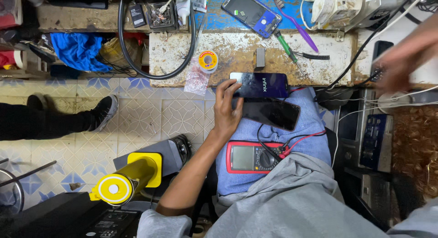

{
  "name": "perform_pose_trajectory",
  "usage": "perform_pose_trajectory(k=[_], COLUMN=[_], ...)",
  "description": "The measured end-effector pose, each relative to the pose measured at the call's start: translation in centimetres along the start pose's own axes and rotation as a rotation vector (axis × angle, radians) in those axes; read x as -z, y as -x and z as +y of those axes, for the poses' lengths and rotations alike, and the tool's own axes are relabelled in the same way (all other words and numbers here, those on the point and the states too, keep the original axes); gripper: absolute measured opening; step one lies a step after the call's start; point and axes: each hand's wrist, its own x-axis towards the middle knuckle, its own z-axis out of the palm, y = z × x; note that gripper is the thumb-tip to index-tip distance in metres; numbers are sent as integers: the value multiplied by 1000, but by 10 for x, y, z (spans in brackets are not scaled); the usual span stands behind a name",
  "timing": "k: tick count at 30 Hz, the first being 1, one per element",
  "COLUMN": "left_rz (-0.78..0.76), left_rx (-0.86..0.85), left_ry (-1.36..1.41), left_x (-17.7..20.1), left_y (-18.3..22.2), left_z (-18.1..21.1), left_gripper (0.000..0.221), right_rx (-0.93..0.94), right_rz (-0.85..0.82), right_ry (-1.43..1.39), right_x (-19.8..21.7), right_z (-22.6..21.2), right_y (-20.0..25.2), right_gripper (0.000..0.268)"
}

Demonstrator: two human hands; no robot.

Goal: The person disassembles a phone by removing its side components and then placing a battery into the internal housing.

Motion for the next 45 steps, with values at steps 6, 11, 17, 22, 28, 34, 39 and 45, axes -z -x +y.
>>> perform_pose_trajectory(k=[6, 11, 17, 22, 28, 34, 39, 45], left_rz=[-74, -5, -1, 0, -16, -28, -37, 12], left_rx=[26, 13, 2, -44, -138, -169, -160, -144], left_ry=[0, 3, 22, 22, 43, 73, 76, 26], left_x=[1, -2, -2, -1, -4, -6, -6, 2], left_y=[1, 1, 1, 2, 2, 0, -2, -6], left_z=[4, 4, 7, 7, 14, 15, 16, 16], left_gripper=[40, 52, 54, 55, 59, 51, 44, 49], right_rx=[-442, -248, -198, -136, -42, 5, -17, -18], right_rz=[-66, 271, 291, 290, 302, 280, 292, 299], right_ry=[168, -341, -579, -623, -436, -297, -350, -484], right_x=[-93, -84, -83, -82, -69, -55, -53, -55], right_z=[130, 220, 267, 269, 215, 188, 213, 217], right_y=[-70, -78, -107, -110, -95, -94, -107, -104], right_gripper=[54, 54, 23, 14, 20, 26, 20, 12])
